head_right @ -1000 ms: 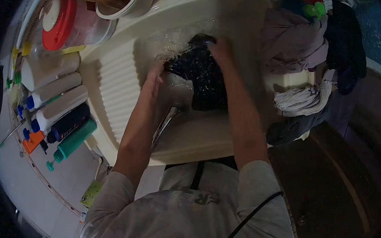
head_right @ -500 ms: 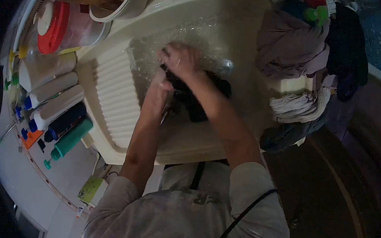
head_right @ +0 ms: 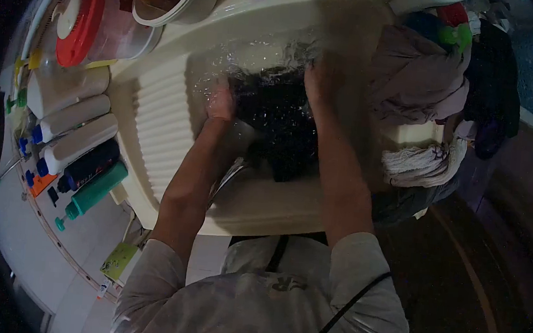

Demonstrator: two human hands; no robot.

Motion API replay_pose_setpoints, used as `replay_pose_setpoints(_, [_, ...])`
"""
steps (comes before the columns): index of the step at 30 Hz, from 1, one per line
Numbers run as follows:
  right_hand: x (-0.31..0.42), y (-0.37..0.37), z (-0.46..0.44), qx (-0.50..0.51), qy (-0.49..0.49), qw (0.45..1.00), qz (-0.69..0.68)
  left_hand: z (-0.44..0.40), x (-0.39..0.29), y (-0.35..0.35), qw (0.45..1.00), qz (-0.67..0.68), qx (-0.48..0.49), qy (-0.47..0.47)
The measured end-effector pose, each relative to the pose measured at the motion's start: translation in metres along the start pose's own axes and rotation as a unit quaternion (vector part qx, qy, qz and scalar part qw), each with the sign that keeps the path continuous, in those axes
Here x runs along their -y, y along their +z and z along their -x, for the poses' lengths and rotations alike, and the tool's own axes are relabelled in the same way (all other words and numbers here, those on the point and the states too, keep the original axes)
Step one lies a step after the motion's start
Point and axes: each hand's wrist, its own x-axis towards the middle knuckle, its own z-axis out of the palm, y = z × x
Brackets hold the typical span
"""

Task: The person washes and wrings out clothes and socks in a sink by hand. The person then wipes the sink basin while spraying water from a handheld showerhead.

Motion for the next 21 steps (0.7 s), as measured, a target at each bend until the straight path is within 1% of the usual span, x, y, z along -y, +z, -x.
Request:
replay_pose_setpoints(1, [-0.003,-0.001,-0.011,-0.001,0.000,1.000,-0.002,-0.008,-0.001,-0.004,0.999,0.019,-0.016,-0.030])
replay_pose_setpoints(2, [-0.003,-0.006,-0.020,-0.009,0.073,0.988,-0.135,-0.022,0.011,0.008,0.999,0.018,-0.018,-0.029])
replay_pose_setpoints(3, [-0.004,-0.011,-0.023,-0.016,0.144,0.953,-0.264,-0.039,0.034,0.030,0.977,0.196,-0.067,-0.045])
replay_pose_setpoints(4, [-0.005,-0.016,-0.021,-0.019,0.143,0.953,-0.266,-0.041,0.035,0.019,0.921,0.367,-0.116,-0.059])
replay_pose_setpoints(5, [-0.005,-0.024,-0.019,-0.040,0.127,0.915,-0.382,-0.040,0.036,0.008,0.773,0.614,-0.113,-0.109])
replay_pose_setpoints(6, [-0.002,-0.032,-0.018,-0.062,0.107,0.861,-0.493,-0.035,0.038,-0.006,0.772,0.616,-0.117,-0.101])
replay_pose_setpoints(7, [0.003,-0.044,-0.014,-0.069,0.101,0.859,-0.498,-0.017,0.027,-0.045,0.736,0.668,-0.087,-0.065])
replay_pose_setpoints(8, [0.009,-0.057,-0.005,-0.074,0.014,0.872,-0.484,0.002,0.019,-0.077,0.696,0.716,-0.055,-0.029])
replay_pose_setpoints(9, [0.014,-0.072,0.005,-0.080,-0.074,0.878,-0.465,0.016,0.020,-0.101,0.694,0.718,-0.055,-0.019])
replay_pose_setpoints(10, [0.021,-0.094,0.016,-0.090,-0.082,0.875,-0.468,0.028,0.024,-0.127,0.692,0.720,-0.057,-0.007])
replay_pose_setpoints(11, [0.030,-0.123,0.031,0.021,-0.123,0.889,-0.440,0.043,0.022,-0.159,0.694,0.717,-0.071,0.010])
replay_pose_setpoints(12, [0.038,-0.152,0.047,0.131,-0.163,0.891,-0.404,0.042,0.042,-0.174,0.708,0.700,-0.094,0.016])
replay_pose_setpoints(13, [0.046,-0.184,0.066,0.152,-0.193,0.900,-0.361,0.060,0.035,-0.212,0.710,0.691,-0.136,0.002])
replay_pose_setpoints(14, [0.053,-0.210,0.080,0.172,-0.221,0.907,-0.315,0.064,0.043,-0.238,0.708,0.690,-0.140,0.053])
replay_pose_setpoints(15, [0.052,-0.228,0.086,0.163,-0.298,0.896,-0.287,0.073,0.053,-0.266,0.769,0.615,-0.161,0.063])
replay_pose_setpoints(16, [0.051,-0.245,0.091,0.152,-0.306,0.896,-0.284,0.082,0.055,-0.293,0.789,0.579,-0.181,0.100])
replay_pose_setpoints(17, [0.050,-0.263,0.092,0.152,-0.368,0.887,-0.235,0.091,0.055,-0.318,0.805,0.541,-0.202,0.136])
replay_pose_setpoints(18, [0.049,-0.280,0.093,0.150,-0.427,0.873,-0.182,0.103,0.053,-0.344,0.808,0.519,-0.212,0.181])
replay_pose_setpoints(19, [0.049,-0.302,0.093,0.078,-0.473,0.854,-0.203,0.112,0.052,-0.366,0.809,0.495,-0.223,0.226])
replay_pose_setpoints(20, [0.056,-0.334,0.095,0.024,-0.458,0.869,-0.189,0.113,0.056,-0.384,0.744,0.623,-0.161,0.180])
replay_pose_setpoints(21, [0.064,-0.367,0.098,-0.026,-0.439,0.881,-0.176,0.120,0.053,-0.400,0.703,0.672,-0.137,0.187])
